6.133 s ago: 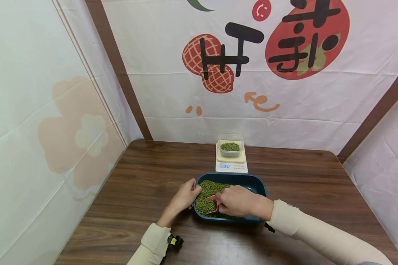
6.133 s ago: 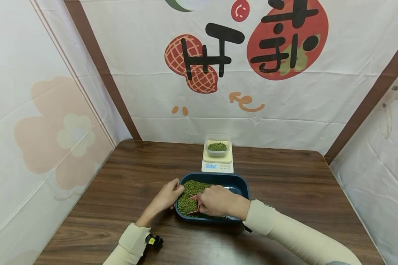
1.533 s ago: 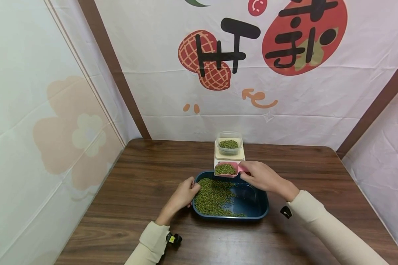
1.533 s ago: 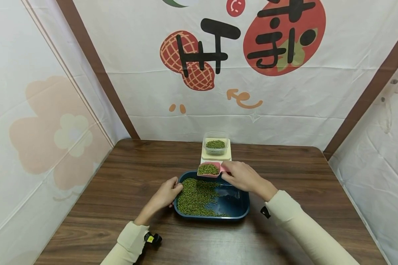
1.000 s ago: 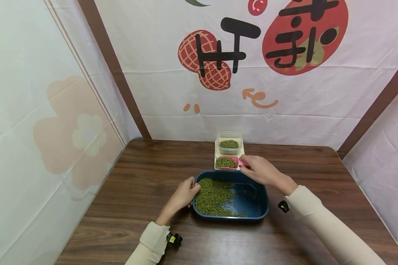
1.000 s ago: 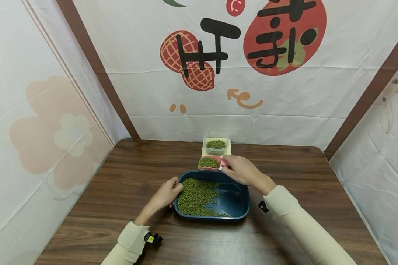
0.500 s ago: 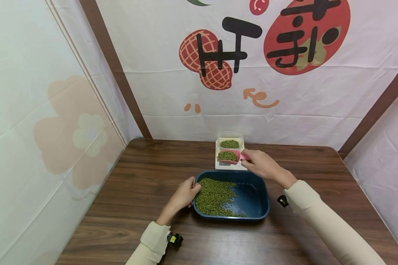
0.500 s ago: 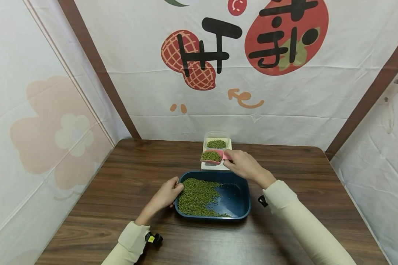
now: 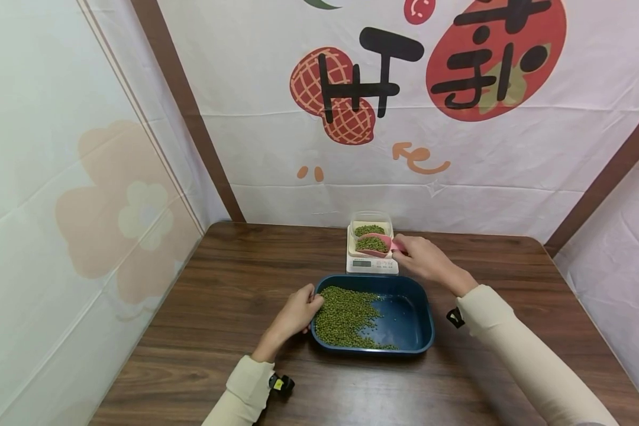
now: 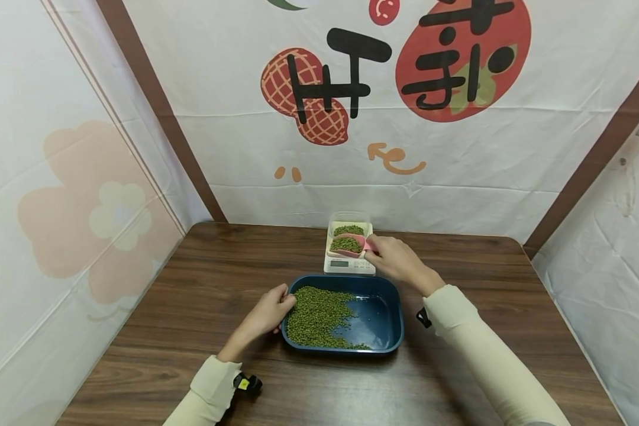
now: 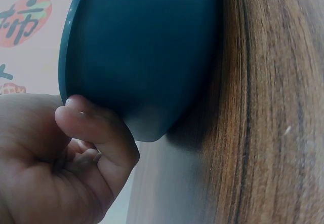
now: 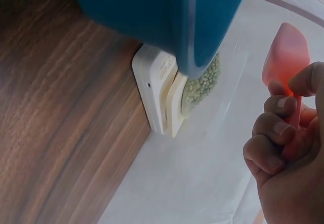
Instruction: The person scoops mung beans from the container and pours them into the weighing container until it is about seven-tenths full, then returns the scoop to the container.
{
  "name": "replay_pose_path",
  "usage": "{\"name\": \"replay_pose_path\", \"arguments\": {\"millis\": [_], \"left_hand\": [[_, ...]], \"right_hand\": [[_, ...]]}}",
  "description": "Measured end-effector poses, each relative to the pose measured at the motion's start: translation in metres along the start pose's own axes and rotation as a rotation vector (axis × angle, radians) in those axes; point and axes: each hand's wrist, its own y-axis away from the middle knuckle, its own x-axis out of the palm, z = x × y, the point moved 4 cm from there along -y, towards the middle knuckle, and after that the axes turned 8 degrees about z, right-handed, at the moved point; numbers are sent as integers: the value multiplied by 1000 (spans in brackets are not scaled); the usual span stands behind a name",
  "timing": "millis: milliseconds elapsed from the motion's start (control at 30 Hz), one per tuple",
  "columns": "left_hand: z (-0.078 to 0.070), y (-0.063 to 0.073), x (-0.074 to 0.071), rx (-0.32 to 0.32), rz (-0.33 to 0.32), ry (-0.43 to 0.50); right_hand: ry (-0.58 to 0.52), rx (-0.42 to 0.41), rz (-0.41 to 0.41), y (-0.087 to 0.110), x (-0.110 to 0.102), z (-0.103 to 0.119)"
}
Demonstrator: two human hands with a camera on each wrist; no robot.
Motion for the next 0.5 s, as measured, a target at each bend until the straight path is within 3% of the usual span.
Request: {"name": "replay_pose_path", "arguments": {"millis": [500], "left_hand": [[-1,0,0,-1,3,-2]], "right_hand": [[9,16,-20,-7,-7,-15]]}}
